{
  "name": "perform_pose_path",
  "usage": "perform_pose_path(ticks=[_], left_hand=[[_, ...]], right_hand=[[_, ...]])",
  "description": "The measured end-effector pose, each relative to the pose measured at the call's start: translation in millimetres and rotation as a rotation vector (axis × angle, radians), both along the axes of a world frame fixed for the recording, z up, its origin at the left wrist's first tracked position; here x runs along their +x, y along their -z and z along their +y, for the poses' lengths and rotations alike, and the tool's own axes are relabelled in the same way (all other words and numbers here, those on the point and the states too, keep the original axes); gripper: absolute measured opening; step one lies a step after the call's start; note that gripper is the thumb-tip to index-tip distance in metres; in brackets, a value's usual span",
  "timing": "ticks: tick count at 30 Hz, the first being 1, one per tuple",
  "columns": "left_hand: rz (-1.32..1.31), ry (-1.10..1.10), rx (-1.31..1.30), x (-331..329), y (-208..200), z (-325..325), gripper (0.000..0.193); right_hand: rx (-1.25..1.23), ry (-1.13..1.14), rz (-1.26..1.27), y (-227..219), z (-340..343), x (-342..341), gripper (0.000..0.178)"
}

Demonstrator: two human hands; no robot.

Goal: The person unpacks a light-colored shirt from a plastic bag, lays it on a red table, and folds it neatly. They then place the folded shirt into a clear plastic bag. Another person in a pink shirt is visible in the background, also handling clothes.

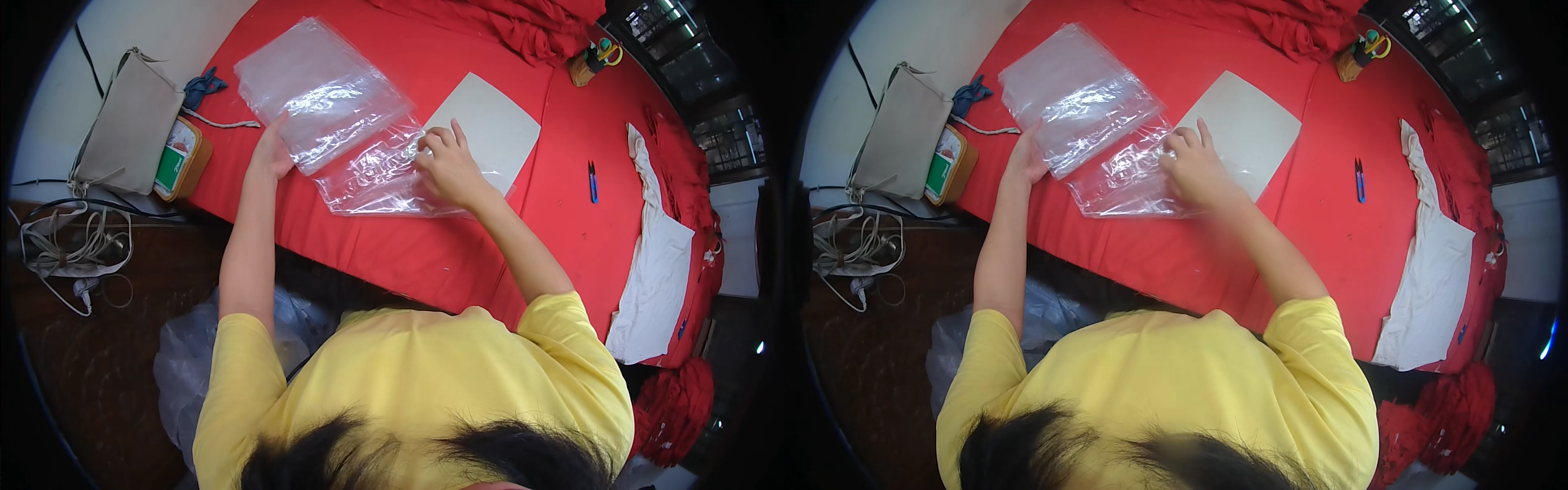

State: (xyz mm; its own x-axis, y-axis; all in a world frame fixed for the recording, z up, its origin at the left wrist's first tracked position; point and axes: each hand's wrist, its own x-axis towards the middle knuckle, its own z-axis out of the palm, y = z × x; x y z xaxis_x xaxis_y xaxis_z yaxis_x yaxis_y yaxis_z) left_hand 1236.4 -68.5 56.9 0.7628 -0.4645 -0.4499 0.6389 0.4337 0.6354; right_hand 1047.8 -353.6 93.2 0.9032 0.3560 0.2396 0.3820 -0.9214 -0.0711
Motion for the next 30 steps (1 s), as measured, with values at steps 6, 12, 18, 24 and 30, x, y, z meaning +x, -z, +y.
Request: perform_pose_path(ticks=[6, 12, 18, 24, 30], left_hand=[[-0.211, -0.145, 0.509, 61, 41, -17, 0.043], [-0.724, 0.005, 1.603, 52, 24, -55, 0.045], [-0.867, -0.029, 1.766, 28, 19, -65, 0.048], [-0.920, -0.013, 1.790, 30, 24, -63, 0.046], [-0.921, -0.010, 1.766, 39, 20, -53, 0.042]], right_hand=[[0.184, -0.055, 0.048, -27, 16, -85, 0.019], [0.349, 0.082, -0.236, 1, 29, -137, 0.035], [0.384, 0.041, -0.228, 44, 18, -166, 0.046], [0.382, 0.032, -0.231, 43, 2, -181, 0.047], [0.240, 0.100, -0.195, 43, -36, -224, 0.047]])
